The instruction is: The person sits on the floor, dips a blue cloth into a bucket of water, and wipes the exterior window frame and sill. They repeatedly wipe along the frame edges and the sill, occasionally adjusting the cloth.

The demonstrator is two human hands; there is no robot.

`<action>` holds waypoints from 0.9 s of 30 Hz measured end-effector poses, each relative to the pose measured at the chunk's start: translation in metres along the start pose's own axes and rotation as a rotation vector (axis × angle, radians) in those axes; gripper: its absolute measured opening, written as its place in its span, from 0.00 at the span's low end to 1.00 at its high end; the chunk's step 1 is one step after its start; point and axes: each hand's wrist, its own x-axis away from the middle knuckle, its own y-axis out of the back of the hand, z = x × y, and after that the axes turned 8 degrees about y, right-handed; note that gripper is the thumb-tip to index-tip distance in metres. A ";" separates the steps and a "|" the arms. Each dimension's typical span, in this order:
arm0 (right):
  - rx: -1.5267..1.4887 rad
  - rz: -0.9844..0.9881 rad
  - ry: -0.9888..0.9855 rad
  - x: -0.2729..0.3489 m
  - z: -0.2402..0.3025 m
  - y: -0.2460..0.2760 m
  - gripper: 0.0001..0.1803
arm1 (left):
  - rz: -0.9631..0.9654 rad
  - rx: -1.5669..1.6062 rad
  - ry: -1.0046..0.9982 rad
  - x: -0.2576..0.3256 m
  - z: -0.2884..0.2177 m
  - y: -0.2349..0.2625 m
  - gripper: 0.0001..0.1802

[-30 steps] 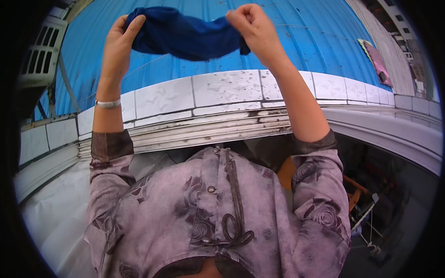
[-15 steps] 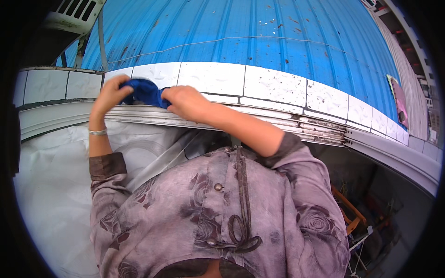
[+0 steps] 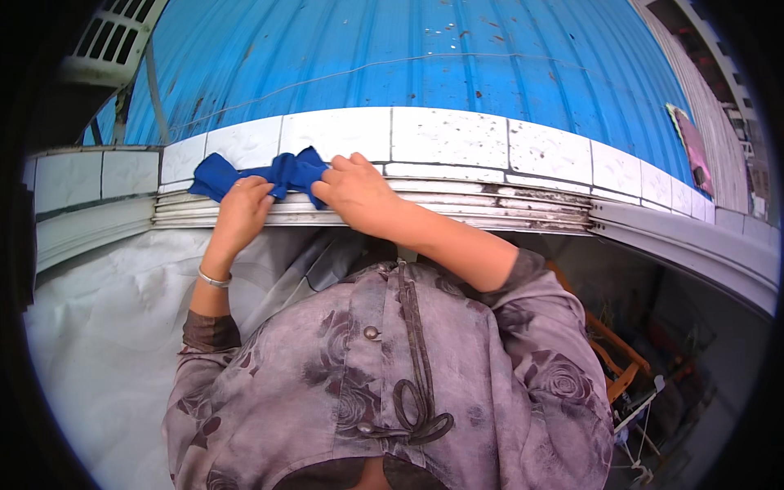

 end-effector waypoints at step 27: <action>0.297 -0.169 -0.688 0.259 -0.075 0.136 0.10 | 0.053 -0.001 -0.286 -0.076 -0.252 -0.111 0.09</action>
